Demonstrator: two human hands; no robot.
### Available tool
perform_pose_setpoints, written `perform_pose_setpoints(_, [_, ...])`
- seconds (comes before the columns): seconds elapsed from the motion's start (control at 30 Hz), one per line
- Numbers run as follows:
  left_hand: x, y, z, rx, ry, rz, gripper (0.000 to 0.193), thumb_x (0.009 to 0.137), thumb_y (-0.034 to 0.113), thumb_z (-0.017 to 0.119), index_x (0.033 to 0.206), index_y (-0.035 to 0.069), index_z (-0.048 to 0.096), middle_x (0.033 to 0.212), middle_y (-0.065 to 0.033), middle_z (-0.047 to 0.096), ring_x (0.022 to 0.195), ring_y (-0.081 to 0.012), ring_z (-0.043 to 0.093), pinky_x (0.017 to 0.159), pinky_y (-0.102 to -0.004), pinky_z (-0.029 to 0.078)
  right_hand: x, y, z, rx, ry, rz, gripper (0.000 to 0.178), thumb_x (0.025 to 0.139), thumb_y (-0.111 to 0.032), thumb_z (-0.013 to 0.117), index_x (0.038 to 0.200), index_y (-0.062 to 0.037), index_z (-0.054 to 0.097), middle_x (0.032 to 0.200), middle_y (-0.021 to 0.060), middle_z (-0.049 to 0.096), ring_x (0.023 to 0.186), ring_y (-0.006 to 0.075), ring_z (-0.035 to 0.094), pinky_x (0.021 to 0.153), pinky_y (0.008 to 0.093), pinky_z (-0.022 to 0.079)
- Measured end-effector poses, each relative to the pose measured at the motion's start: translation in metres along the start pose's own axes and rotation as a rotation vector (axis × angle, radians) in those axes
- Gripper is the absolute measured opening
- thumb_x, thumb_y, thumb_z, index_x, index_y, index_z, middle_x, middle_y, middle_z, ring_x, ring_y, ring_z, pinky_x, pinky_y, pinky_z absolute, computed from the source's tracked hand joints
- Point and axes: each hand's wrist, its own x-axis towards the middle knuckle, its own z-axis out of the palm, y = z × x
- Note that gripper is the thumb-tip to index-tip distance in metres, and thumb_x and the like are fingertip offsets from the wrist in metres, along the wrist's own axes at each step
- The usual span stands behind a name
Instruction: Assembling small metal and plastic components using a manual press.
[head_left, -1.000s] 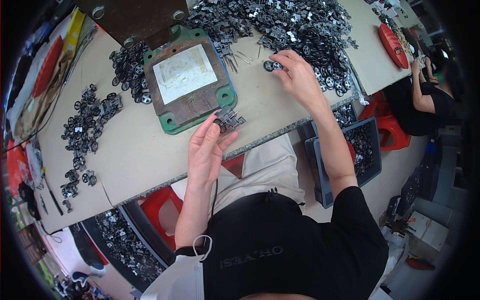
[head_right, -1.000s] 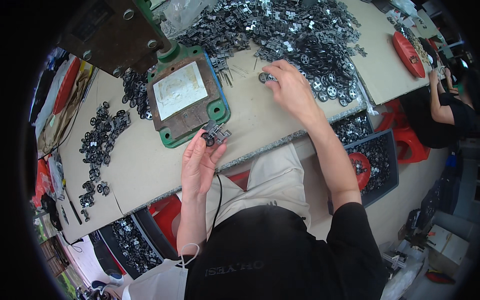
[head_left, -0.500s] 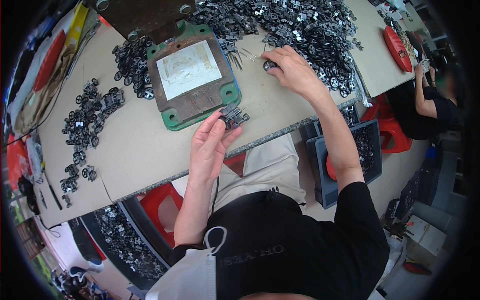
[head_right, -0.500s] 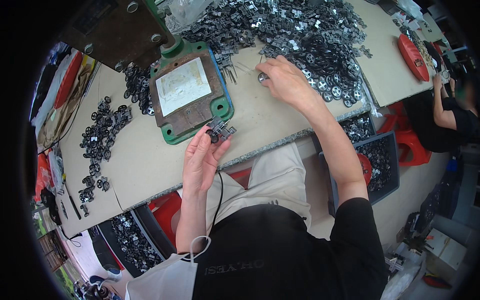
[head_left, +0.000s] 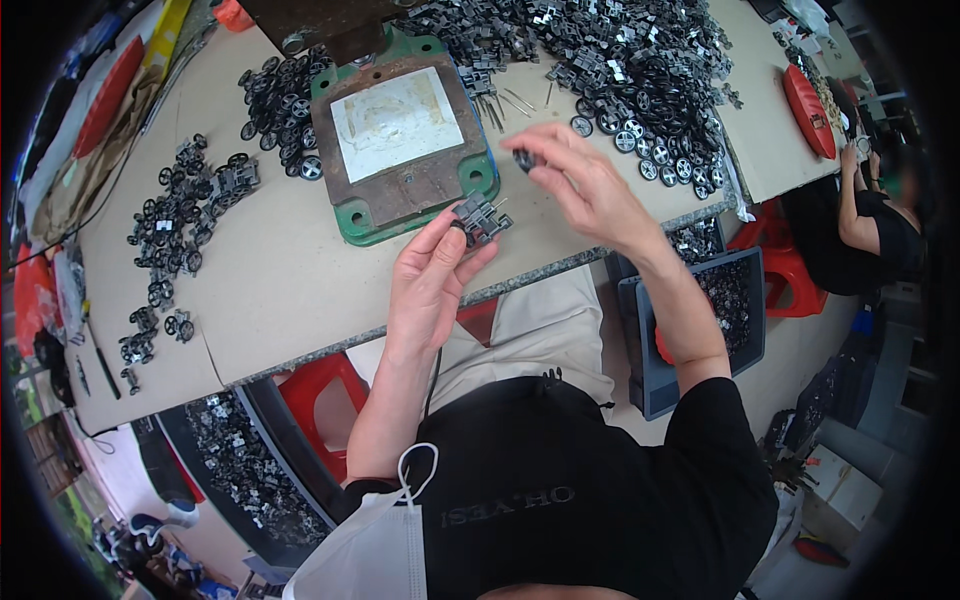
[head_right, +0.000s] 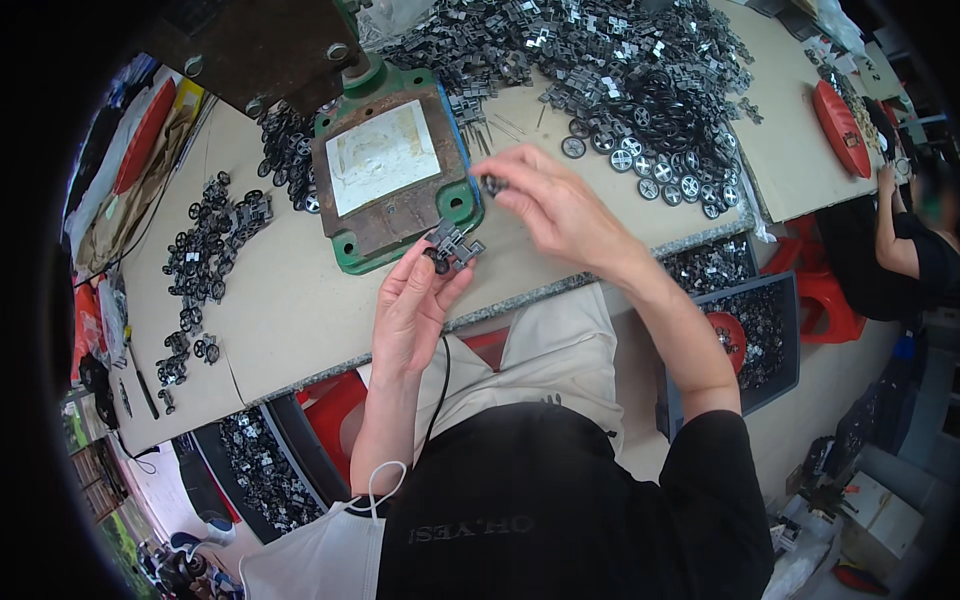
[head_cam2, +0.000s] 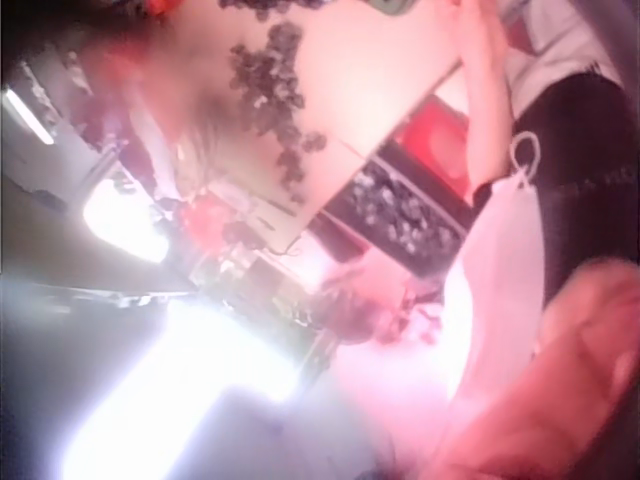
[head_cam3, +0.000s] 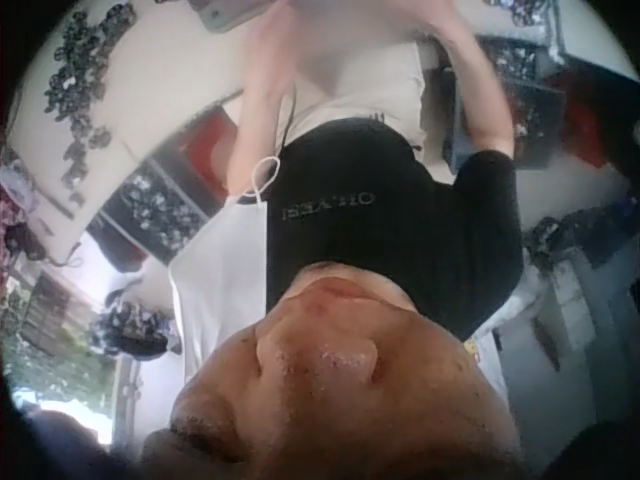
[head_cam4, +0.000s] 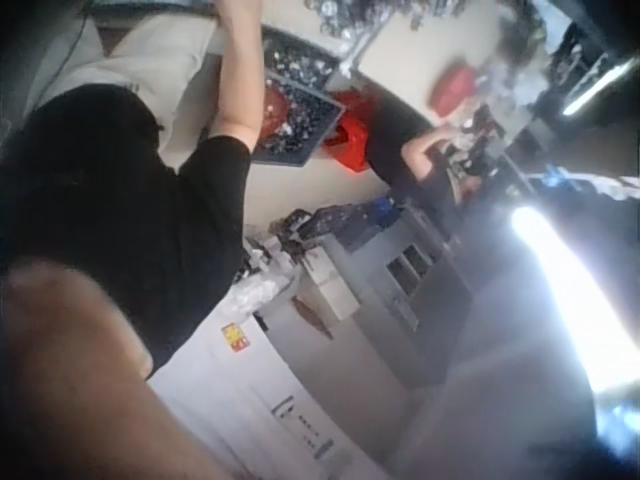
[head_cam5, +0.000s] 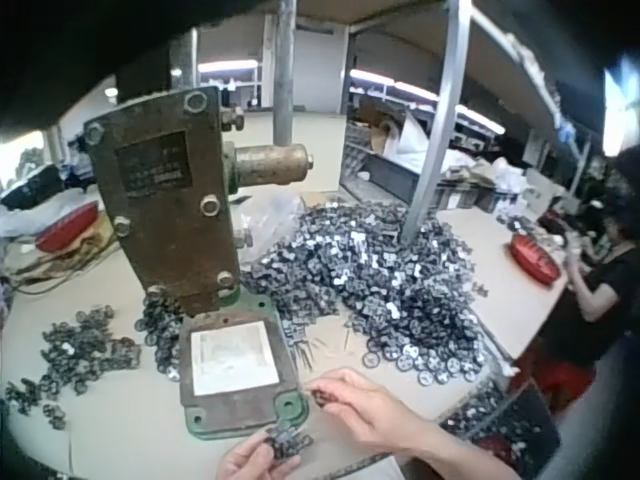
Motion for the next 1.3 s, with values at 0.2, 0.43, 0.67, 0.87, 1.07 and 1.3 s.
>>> perform_pose_setpoints(0.2, [0.001,0.0,0.004,0.023,-0.002,0.007,0.033,0.09,0.009,0.051,0.121,-0.001,0.048,0.109,-0.011,0.058,0.097,-0.0171,0.058,0.086,-0.0325,0.051,-0.016,-0.004,0.013,0.772,-0.149,0.332,0.029,0.094,-0.016,0.041,0.117,-0.0033,0.054,0.107,0.0035,0.055,0.083,0.0086,0.05,0.071,0.0235,0.041])
perform_pose_setpoints(0.43, [0.0,-0.001,0.003,0.037,0.016,0.008,0.032,0.09,0.008,0.051,0.12,-0.002,0.049,0.11,-0.0105,0.058,0.098,-0.0165,0.058,0.086,-0.0326,0.051,-0.017,-0.003,0.016,0.829,-0.179,0.338,0.032,0.096,-0.022,0.04,0.12,-0.005,0.054,0.105,0.0016,0.055,0.081,0.0055,0.049,0.068,0.0198,0.039])
perform_pose_setpoints(0.67, [-0.001,-0.004,0.007,0.091,0.036,0.072,0.032,0.088,0.006,0.053,0.119,-0.002,0.05,0.109,-0.0105,0.058,0.097,-0.0165,0.058,0.085,-0.032,0.051,-0.018,-0.009,0.016,0.791,-0.112,0.323,0.028,0.093,-0.014,0.047,0.116,-0.002,0.056,0.101,0.003,0.056,0.087,0.0086,0.052,0.077,0.0223,0.042])
perform_pose_setpoints(0.87, [-0.001,-0.006,0.007,0.15,0.058,0.117,0.031,0.087,0.005,0.055,0.117,-0.002,0.052,0.109,-0.0116,0.059,0.098,-0.0173,0.057,0.085,-0.0322,0.051,-0.023,-0.005,0.031,0.814,-0.017,0.416,0.026,0.089,-0.011,0.055,0.112,-0.0001,0.058,0.098,0.0063,0.06,0.09,0.0101,0.054,0.078,0.0231,0.044])
perform_pose_setpoints(1.07, [-0.003,-0.001,0.008,0.025,-0.014,0.037,0.03,0.087,0.003,0.054,0.116,-0.001,0.049,0.109,-0.01,0.056,0.099,-0.0166,0.056,0.089,-0.033,0.048,-0.022,-0.021,0.033,0.893,-0.009,0.543,0.011,0.084,-0.009,0.061,0.089,0.0013,0.062,0.085,0.0023,0.06,0.076,0.0083,0.056,0.068,0.0232,0.046])
perform_pose_setpoints(1.3, [0.005,0.051,0.016,0.868,-0.074,0.3,0.032,0.073,-0.002,0.066,0.105,0.001,0.062,0.095,-0.0064,0.059,0.079,-0.0095,0.056,0.073,-0.0217,0.046,0.012,-0.045,0.003,0.21,-0.203,0.04,0.03,0.07,-0.007,0.07,0.098,-0.0016,0.06,0.076,0.0045,0.056,0.06,0.011,0.047,0.056,0.0249,0.041])
